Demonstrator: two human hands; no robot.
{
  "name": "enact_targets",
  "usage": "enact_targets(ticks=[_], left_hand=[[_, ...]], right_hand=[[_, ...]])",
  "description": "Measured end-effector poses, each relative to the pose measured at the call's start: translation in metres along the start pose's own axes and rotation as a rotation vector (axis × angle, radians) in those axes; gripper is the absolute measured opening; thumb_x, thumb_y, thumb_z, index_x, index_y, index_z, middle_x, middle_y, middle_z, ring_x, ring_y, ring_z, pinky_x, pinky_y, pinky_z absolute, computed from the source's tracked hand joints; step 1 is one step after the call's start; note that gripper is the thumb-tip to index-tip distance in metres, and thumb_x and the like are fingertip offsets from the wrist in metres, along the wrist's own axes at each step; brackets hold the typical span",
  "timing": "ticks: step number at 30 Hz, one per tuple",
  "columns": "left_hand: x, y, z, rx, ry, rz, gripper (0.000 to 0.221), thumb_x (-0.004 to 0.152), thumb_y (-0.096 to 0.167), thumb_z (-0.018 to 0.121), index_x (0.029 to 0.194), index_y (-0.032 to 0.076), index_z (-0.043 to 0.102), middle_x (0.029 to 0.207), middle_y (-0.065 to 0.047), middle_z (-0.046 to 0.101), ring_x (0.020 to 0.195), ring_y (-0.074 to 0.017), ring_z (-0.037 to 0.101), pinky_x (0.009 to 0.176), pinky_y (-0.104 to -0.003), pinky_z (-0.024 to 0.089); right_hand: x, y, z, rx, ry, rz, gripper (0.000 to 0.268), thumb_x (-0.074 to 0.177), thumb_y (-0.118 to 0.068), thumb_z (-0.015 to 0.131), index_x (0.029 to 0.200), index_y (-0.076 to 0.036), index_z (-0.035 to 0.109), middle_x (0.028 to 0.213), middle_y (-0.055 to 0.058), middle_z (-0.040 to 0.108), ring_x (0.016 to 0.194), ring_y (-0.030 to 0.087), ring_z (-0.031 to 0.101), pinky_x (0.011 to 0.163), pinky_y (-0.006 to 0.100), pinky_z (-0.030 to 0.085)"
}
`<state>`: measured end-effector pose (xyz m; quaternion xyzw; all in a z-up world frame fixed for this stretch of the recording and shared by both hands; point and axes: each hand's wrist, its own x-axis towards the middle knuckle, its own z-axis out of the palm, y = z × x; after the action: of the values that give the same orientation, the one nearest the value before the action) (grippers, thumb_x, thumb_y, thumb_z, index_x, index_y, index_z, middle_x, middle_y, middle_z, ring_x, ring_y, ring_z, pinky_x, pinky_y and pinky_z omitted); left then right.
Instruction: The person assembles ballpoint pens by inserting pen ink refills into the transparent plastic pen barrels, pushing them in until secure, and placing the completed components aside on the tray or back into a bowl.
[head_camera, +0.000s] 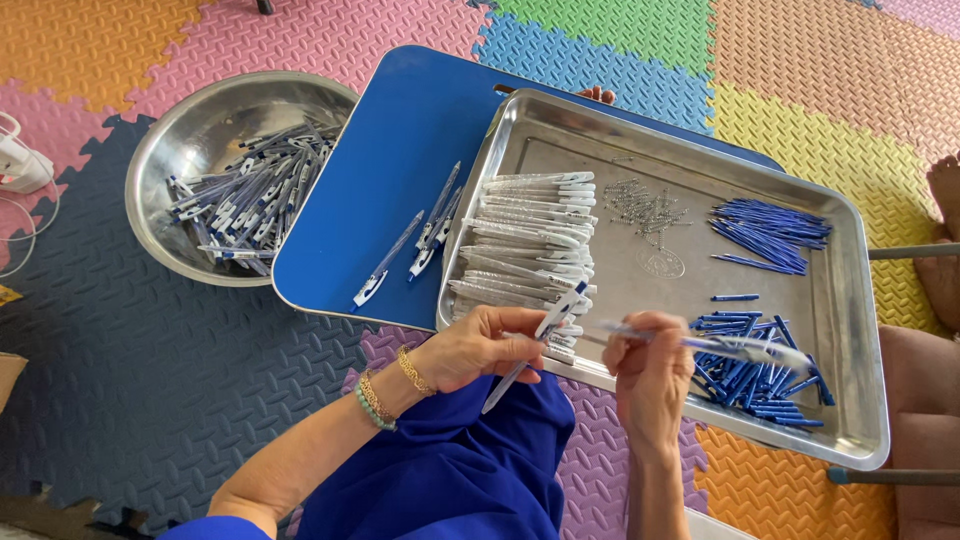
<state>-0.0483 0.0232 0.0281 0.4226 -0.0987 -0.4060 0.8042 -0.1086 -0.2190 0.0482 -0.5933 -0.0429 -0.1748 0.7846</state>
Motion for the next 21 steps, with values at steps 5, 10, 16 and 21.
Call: enact_targets(ticks=[5, 10, 16, 21], left_hand=[[0.014, -0.006, 0.002, -0.043, 0.040, -0.008, 0.044, 0.100, 0.008, 0.077, 0.143, 0.004, 0.073, 0.121, -0.009, 0.081, 0.095, -0.0163, 0.078, 0.090, -0.039, 0.071], [0.020, -0.010, 0.000, -0.010, 0.028, -0.013, 0.046, 0.099, 0.010, 0.079, 0.144, 0.004, 0.074, 0.117, -0.008, 0.082, 0.097, -0.0189, 0.080, 0.092, -0.040, 0.071], [0.022, -0.010, 0.003, 0.027, -0.007, 0.011, 0.054, 0.098, 0.011, 0.080, 0.151, 0.007, 0.070, 0.108, -0.005, 0.079, 0.092, -0.0170, 0.077, 0.091, -0.041, 0.072], [0.032, -0.041, 0.003, -0.026, 0.083, 0.141, 0.055, 0.099, 0.006, 0.083, 0.152, 0.004, 0.068, 0.109, -0.005, 0.078, 0.084, -0.0143, 0.080, 0.072, -0.034, 0.075]], right_hand=[[-0.015, 0.003, 0.014, 0.064, -0.021, 0.057, 0.011, 0.115, -0.010, 0.057, 0.115, -0.003, 0.065, 0.121, 0.023, 0.074, 0.089, 0.026, 0.080, 0.084, 0.031, 0.067], [-0.015, -0.003, 0.035, -0.293, 0.038, -0.029, 0.012, 0.105, -0.006, 0.072, 0.114, 0.000, 0.065, 0.110, 0.021, 0.081, 0.101, 0.030, 0.084, 0.089, 0.035, 0.072], [-0.015, 0.000, 0.042, -0.317, 0.106, -0.056, 0.012, 0.106, -0.005, 0.071, 0.112, 0.000, 0.062, 0.108, 0.025, 0.081, 0.097, 0.032, 0.085, 0.091, 0.041, 0.075], [-0.009, 0.019, 0.030, -0.287, 0.088, -0.156, 0.016, 0.103, 0.004, 0.073, 0.110, 0.006, 0.059, 0.099, 0.031, 0.080, 0.089, 0.034, 0.085, 0.079, 0.047, 0.072]])
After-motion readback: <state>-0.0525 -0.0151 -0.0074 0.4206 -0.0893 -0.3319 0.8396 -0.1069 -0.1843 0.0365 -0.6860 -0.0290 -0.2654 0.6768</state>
